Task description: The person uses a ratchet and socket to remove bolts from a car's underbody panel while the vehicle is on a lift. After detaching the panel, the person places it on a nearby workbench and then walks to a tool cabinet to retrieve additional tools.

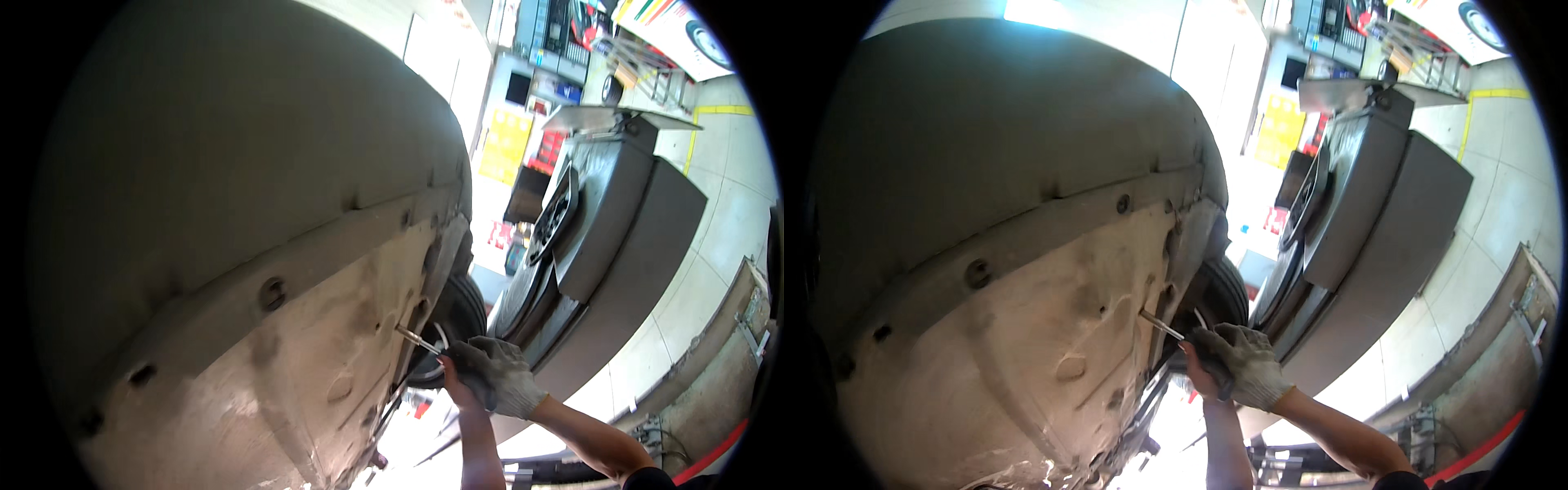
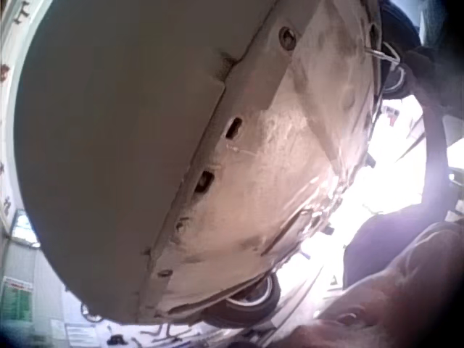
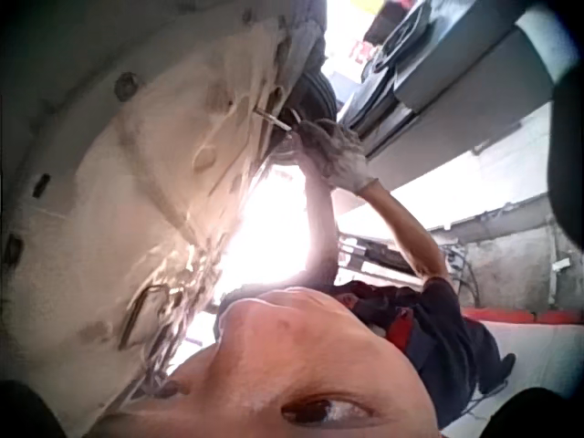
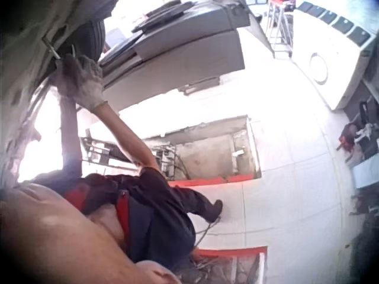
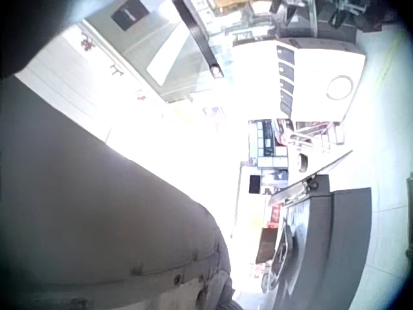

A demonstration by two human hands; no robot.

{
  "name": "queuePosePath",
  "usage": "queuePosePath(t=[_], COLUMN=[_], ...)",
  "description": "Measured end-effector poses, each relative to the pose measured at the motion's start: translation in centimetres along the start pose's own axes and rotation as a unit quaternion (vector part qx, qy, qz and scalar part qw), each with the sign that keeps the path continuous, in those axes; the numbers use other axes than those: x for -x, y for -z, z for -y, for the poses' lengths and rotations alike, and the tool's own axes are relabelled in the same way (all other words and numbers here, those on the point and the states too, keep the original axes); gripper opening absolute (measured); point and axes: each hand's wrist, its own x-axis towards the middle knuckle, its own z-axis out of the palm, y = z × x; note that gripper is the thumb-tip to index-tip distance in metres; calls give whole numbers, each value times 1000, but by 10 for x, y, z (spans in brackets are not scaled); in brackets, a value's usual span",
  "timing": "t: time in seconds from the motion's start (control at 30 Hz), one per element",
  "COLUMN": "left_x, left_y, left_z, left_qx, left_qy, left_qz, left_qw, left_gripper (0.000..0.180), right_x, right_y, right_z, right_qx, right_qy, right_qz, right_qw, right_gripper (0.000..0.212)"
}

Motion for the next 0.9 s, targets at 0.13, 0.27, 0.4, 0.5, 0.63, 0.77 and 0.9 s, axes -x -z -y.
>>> queuePosePath(t=[0.13,0.27,0.4,0.5,0.63,0.77,0.9], left_x=[-50,-75,-69,-73,-48,-83,-107], left_y=[30,26,54,45,9,40,60], left_z=[47,49,25,35,22,17,42], left_qx=[87,128,186,198,31,19,59], left_qy=[-33,-29,111,114,134,147,64], left_qz=[154,102,412,414,158,159,164], left_qw=[984,986,885,881,978,976,983], left_gripper=[44,44,49,52,49,40,21], right_x=[9,-5,-20,-31,-52,-3,0], right_y=[54,36,20,11,55,9,4], right_z=[3,-2,-10,-24,-30,23,42], right_qx=[-95,22,-142,-102,-427,132,22], right_qy=[91,213,5,39,-307,255,122], right_qz=[-195,-245,-257,-344,-197,-128,-182], right_qw=[972,946,956,933,827,950,975], right_gripper=[50,24,13,27,26,17,8])
